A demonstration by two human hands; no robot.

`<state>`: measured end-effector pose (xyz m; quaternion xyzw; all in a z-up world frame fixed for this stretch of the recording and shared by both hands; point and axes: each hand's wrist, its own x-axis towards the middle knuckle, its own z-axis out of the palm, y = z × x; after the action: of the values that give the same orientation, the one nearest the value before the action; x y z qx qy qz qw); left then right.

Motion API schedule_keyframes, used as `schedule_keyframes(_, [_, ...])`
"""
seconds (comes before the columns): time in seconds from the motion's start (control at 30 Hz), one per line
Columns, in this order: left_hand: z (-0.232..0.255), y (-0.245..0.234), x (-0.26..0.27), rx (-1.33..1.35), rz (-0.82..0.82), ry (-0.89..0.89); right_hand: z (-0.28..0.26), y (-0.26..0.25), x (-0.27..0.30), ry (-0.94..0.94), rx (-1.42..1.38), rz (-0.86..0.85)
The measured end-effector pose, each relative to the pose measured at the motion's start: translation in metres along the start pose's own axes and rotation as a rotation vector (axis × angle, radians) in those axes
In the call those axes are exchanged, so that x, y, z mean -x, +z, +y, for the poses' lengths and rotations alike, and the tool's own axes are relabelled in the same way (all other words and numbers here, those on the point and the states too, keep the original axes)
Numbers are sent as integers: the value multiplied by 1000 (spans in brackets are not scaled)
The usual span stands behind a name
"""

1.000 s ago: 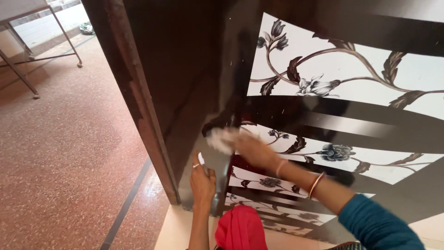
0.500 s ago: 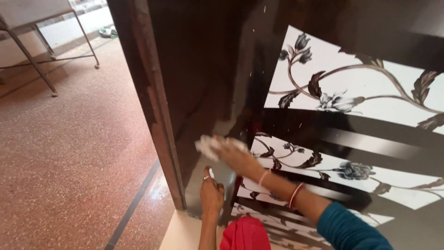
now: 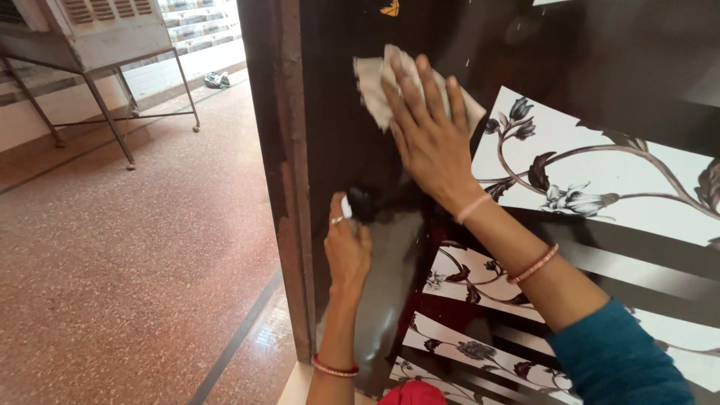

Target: The person sprays a cleaning solution onto a dark brown door with floral patterns and wipes the surface with a cloth. The person repeatedly sprays and wipes different sections of the door, focusing on the decorative panels and the area around the handle.

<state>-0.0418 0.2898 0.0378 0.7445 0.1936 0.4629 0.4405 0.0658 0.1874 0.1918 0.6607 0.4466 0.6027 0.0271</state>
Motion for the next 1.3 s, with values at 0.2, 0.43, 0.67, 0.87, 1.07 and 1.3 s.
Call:
schedule_keyframes(0.2, [6, -1, -3, 27, 94, 126, -46, 20, 40, -146, -180, -264])
schedule_keyframes(0.43, [-3, -20, 2, -44, 12, 5, -53, 6, 74, -115, -377, -725])
schedule_keyframes(0.67, [20, -20, 0, -23, -24, -62, -20, 4, -35, -46, -73, -121])
schedule_keyframes(0.87, [-8, -19, 18, 2, 96, -106, -101, 55, 30, -285, -48, -208])
schedule_keyframes(1.07, [-20, -34, 38, -37, 176, 46, -111, 44, 130, -575, -1, -319])
schedule_keyframes(1.3, [44, -4, 34, 24, -73, -63, 31, -1, 68, -199, -240, -486])
